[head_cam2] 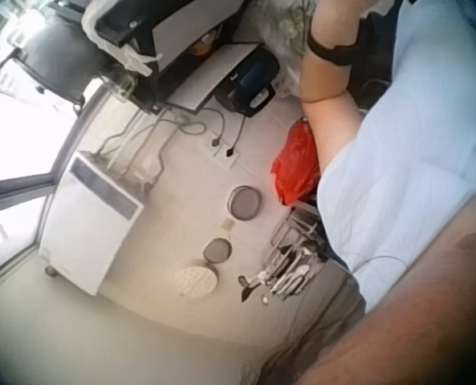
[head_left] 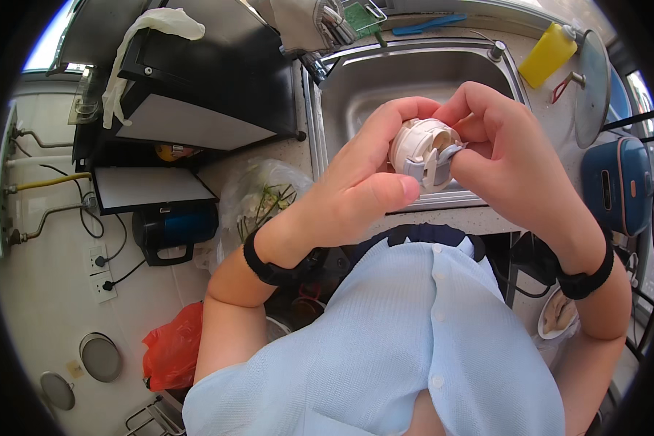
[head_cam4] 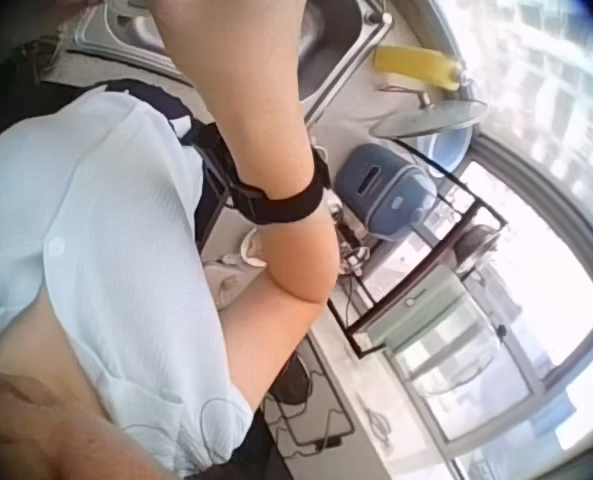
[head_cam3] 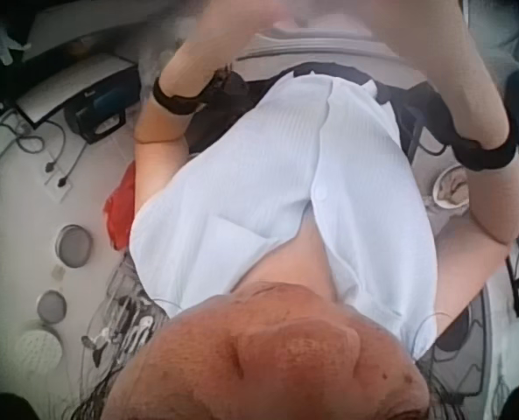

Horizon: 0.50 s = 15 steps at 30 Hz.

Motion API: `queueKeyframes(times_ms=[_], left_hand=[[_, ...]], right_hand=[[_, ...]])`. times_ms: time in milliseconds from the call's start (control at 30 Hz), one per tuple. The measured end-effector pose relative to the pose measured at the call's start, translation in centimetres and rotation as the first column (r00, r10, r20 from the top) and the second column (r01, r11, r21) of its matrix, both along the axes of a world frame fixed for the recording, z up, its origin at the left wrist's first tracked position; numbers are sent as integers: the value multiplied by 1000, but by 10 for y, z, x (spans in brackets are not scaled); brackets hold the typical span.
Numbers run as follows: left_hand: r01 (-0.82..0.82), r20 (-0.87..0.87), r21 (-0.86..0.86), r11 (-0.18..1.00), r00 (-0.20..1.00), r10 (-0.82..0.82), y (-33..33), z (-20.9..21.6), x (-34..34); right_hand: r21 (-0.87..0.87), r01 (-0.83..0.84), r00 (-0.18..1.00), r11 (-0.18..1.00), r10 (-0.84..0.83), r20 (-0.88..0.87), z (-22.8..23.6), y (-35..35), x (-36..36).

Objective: The person disassembles and reassembles a small white plastic faucet component by hand over a kitchen sink. They pull apart interlocking pieces and then snap the parts back together.

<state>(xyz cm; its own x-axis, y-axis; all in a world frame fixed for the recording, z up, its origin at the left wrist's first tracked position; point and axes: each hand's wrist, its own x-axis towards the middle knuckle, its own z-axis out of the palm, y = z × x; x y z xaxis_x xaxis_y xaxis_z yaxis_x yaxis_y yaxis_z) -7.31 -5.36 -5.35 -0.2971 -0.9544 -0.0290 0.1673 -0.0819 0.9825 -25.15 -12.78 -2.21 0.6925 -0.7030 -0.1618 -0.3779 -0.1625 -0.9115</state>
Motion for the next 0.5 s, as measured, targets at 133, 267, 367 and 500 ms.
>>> queueKeyframes(times_ms=[133, 267, 367, 500], left_hand=[[80, 96, 137, 987, 991, -94, 2, -4, 6], [204, 186, 368, 907, 940, -286, 7, -8, 4], [215, 161, 508, 834, 927, -338, 11, -20, -2], [194, 109, 567, 800, 945, -307, 18, -41, -1]], right_hand=[[253, -33, 999, 967, 34, 0, -14, 2, -5], [321, -88, 982, 943, 137, -131, -33, 8, -4], [269, -112, 976, 957, 156, -150, -47, 16, -5], [337, -96, 956, 936, 181, -230, -56, 17, -2]])
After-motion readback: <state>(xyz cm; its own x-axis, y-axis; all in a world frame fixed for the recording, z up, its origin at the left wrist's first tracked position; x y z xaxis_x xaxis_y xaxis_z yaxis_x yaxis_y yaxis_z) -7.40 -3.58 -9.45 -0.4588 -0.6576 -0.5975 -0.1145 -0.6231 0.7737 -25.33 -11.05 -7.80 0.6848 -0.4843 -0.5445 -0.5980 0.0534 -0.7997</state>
